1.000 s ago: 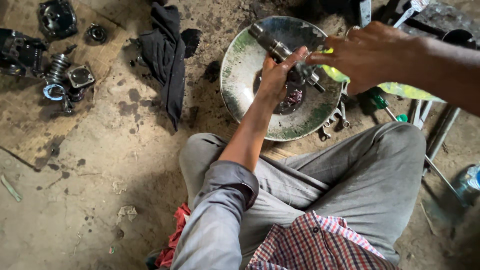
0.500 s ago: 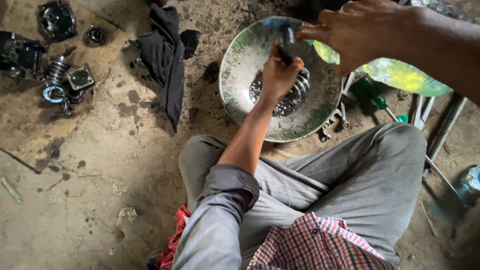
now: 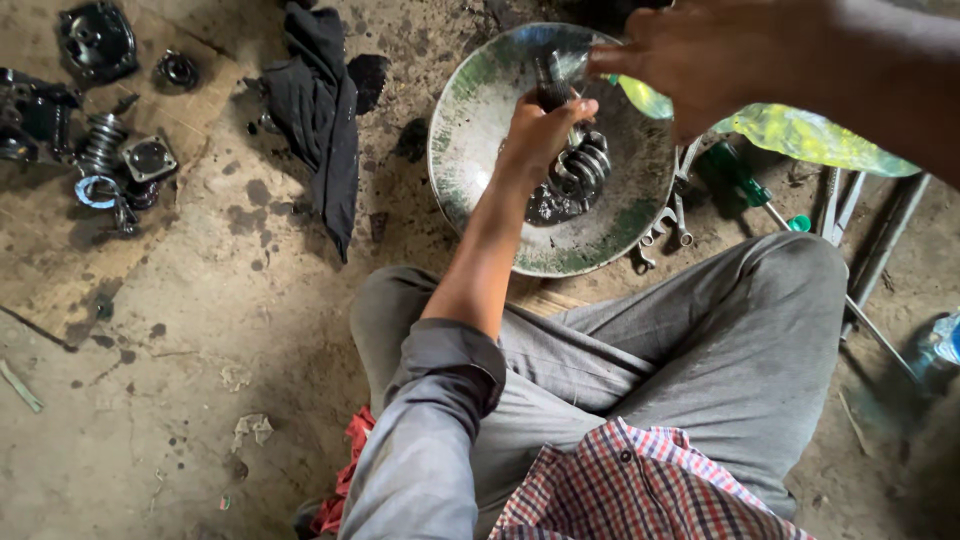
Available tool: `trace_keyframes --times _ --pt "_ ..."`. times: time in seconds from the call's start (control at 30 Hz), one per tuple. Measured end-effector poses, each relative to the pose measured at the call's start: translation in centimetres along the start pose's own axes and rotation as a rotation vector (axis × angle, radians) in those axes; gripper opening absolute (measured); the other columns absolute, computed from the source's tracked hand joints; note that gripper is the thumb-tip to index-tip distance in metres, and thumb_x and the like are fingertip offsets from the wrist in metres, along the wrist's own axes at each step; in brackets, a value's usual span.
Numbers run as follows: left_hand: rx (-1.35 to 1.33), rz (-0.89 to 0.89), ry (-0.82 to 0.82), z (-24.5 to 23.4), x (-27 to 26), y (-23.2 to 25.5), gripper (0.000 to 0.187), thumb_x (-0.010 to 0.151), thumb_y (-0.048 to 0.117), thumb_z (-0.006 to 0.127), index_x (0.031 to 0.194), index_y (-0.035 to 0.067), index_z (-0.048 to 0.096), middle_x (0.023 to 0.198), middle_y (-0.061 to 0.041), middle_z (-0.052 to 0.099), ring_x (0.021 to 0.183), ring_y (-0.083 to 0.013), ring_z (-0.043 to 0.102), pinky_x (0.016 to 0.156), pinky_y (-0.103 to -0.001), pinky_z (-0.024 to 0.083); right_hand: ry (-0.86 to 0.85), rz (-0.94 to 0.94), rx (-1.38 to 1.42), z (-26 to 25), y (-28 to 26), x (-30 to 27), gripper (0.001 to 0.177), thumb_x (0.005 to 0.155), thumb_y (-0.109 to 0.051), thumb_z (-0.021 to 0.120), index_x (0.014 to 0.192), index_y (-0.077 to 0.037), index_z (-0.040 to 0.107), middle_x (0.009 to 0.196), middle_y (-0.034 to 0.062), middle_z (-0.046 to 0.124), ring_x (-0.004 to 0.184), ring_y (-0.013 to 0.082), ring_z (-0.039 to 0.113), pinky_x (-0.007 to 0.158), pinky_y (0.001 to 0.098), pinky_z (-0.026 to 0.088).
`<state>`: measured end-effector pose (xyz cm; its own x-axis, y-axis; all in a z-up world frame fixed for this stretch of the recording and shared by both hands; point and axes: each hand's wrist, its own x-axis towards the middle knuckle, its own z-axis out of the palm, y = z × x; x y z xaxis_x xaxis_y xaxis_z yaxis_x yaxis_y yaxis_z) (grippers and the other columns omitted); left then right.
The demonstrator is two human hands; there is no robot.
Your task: The person cleans and handles metal mechanical components, including a shaft and housing, by dipping them into a bowl of dark liquid and wiping them with their hands. They then fit a small metal piece into the housing while holding the assembly over the bowl.
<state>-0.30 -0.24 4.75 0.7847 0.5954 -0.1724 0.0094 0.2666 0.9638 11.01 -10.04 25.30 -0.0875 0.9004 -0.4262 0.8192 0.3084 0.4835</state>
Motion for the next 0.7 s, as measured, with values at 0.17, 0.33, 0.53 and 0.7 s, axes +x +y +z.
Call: trace_keyframes --times 0.17,0.33,0.53,0.7 --pt "0.131 -0.039 -0.034 0.3 0.3 0.2 0.037 0.078 0.033 0.079 0.108 0.013 0.069 0.1 -0.009 0.076 0.092 -0.0212 0.071 0.081 -0.041 0.057 -0.11 0.03 0.007 -2.2 -0.5 -1.4 0.129 0.054 -0.055 0.094 0.163 -0.028 0.031 0.131 0.0113 0.06 0.111 0.0304 0.067 0.097 0.0444 0.054" --pt "0.455 0.032 0.05 1.0 -0.7 3.2 0.057 0.094 0.051 0.074 0.125 0.003 0.067 0.113 -0.023 0.076 0.105 -0.0347 0.072 0.091 -0.048 0.058 -0.088 0.276 0.406 1.7 0.8 -3.4 0.119 0.067 -0.043 0.089 0.167 -0.024 0.026 0.12 0.018 0.064 0.102 0.033 0.068 0.085 0.0469 0.056" --pt "0.609 0.358 0.158 0.1 -1.3 4.0 0.069 0.078 0.035 0.091 0.133 0.005 0.063 0.112 -0.016 0.074 0.101 -0.0267 0.072 0.089 -0.041 0.058 -0.193 0.785 0.938 14.9 1.3 -11.2 0.113 0.083 -0.044 0.083 0.173 -0.02 0.019 0.108 0.0266 0.072 0.089 0.0383 0.072 0.079 0.0498 0.058" --pt "0.353 0.609 -0.066 -2.8 0.4 1.2 0.033 0.088 0.003 0.092 0.112 0.003 0.068 0.097 -0.013 0.076 0.086 -0.0219 0.072 0.081 -0.034 0.063 -0.004 1.156 1.063 26.7 -0.9 -20.5 0.099 0.083 -0.042 0.084 0.162 -0.015 0.03 0.113 0.0228 0.07 0.096 0.0361 0.069 0.085 0.0485 0.056"
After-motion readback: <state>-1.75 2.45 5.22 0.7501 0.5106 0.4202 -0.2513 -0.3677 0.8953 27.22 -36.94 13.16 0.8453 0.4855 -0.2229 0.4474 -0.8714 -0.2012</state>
